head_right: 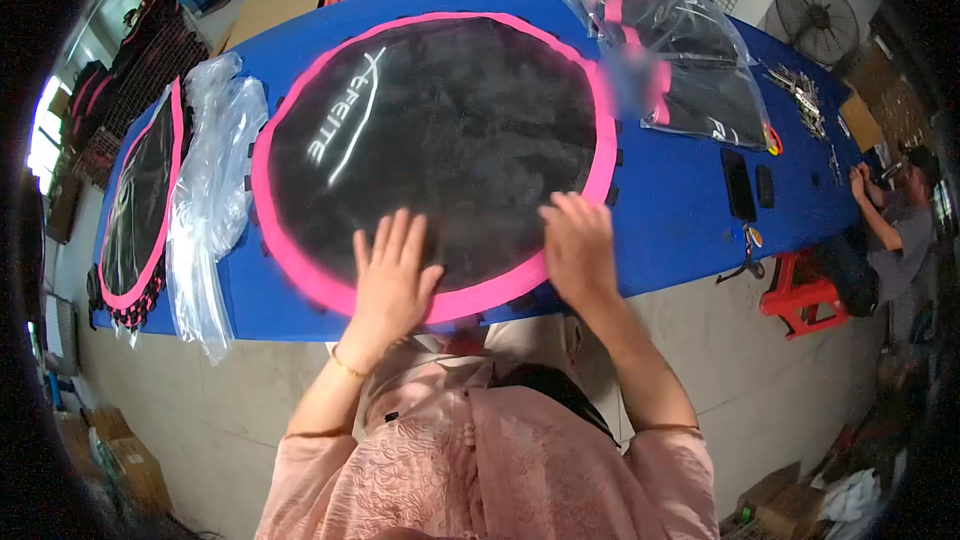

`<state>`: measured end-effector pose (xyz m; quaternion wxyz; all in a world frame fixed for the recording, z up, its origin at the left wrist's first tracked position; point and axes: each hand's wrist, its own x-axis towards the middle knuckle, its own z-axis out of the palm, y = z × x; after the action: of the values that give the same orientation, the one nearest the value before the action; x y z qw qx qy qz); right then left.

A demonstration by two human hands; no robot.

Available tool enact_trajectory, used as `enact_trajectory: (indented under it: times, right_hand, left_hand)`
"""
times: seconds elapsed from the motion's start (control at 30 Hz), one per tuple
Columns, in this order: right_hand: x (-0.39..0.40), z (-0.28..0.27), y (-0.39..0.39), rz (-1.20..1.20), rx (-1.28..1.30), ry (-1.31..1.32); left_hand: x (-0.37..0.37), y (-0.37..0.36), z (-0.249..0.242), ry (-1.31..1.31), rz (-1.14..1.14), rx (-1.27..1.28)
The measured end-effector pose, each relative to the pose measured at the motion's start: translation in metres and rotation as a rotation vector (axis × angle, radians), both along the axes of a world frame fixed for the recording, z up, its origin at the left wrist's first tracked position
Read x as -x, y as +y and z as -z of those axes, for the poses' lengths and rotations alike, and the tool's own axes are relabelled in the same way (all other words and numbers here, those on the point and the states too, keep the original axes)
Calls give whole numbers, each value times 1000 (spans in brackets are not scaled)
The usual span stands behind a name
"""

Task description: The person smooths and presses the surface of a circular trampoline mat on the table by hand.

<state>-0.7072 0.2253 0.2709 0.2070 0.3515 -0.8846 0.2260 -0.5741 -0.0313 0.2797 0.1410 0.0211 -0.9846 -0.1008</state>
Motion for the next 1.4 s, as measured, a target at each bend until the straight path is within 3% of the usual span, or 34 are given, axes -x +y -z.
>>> enact_trajectory:
  times: [0.03,0.17,0.2,0.23,0.3,0.43,0.5,0.57,0.63,0.7,0.97,1.17,1.2,1.4]
  right_hand:
    - [-5,2,-12,-58,53,-8]
    - [-17,-10,-57,-163,-152,-106]
    - [-15,8,-64,-147,-198,-21]
    - [-19,-15,-71,-186,-273,-153]
    - [-18,1,-77,-235,-204,-100]
    - [-6,9,-75,-208,-162,-148]
    - [8,-6,-68,-63,-276,-212]
    - [39,14,-44,10,-473,65]
    - [77,42,-18,103,-250,68]
    - [90,26,-11,264,-180,-82]
    - [66,10,-3,241,-214,-44]
    - [2,-29,-10,214,-350,-261]
    - [-2,-18,-9,157,-219,-140]
    - [30,9,-2,99,-206,56]
  left_hand:
    - [-11,-4,1,0,-45,14]
    - [-48,-19,10,-39,-223,-3]
    - [-54,-18,12,-56,-257,-11]
    - [-58,-18,15,-71,-290,-22]
    - [-62,-21,24,-69,-288,-22]
    - [-62,-25,28,-51,-283,-64]
    - [-63,-29,26,-49,-261,-91]
    - [-63,-34,28,-43,-255,-88]
    - [-62,-38,28,-40,-251,-77]
    - [-61,-41,27,-39,-257,-85]
    - [-63,-53,30,-4,-312,-45]
    - [-72,-67,34,-9,-494,23]
    - [-73,-69,38,-4,-479,18]
    - [-71,-70,42,-26,-472,50]
